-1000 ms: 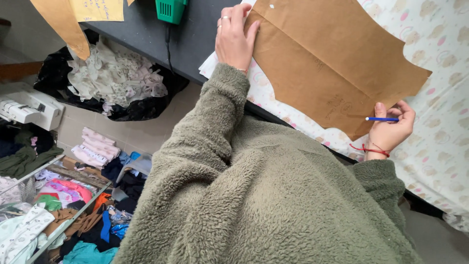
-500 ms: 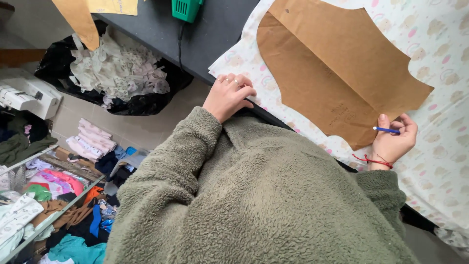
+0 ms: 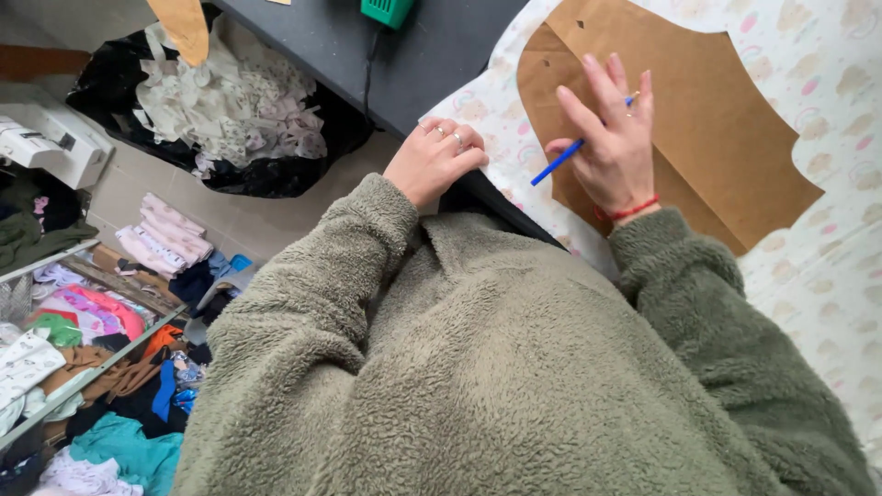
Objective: The person traces a paper pattern onto a piece of patterned fabric using a blue pen. They then use a green electric rotary cutter to cut the fabric along the traced lines. The person handles the cut fabric pieces and the pattern throughout the process.
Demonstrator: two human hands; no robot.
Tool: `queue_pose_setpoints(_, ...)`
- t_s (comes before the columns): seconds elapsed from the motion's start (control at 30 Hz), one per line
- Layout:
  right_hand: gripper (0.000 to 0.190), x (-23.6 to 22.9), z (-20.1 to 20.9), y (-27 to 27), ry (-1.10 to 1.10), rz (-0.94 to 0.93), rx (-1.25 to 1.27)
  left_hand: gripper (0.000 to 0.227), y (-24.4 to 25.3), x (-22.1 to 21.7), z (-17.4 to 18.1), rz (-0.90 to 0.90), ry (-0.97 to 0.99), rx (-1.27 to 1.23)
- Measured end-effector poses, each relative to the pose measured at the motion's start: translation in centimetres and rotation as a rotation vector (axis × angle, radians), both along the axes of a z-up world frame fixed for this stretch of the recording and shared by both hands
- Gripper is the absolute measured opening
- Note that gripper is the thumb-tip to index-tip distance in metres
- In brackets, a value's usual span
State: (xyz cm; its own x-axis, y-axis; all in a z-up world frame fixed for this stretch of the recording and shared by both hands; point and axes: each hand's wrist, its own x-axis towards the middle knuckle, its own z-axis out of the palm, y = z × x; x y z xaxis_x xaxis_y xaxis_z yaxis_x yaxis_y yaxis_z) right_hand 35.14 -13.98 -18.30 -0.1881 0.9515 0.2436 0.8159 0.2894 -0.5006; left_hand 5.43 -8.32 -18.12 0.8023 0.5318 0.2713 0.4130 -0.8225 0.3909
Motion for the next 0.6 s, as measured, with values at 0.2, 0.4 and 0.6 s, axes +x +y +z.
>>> queue_pose_setpoints(0.2, 0.052, -1.7, -1.9, 2.0, -0.126, 0.058, -0.107, 0.009, 1.3, -0.4, 0.0, 0.01, -0.008, -0.017)
queue_pose_setpoints(0.4, 0.038, -1.5, -2.5, 2.1, -0.098, 0.02, -0.116, 0.012, 1.2, 3.0, 1.8, 0.013, -0.206, 0.168)
queue_pose_setpoints(0.6, 0.044, -1.9, -1.9, 2.3, -0.008, -0.015, -0.093, 0.016, -0.6, 9.1, 2.1, 0.017, -0.458, 0.184)
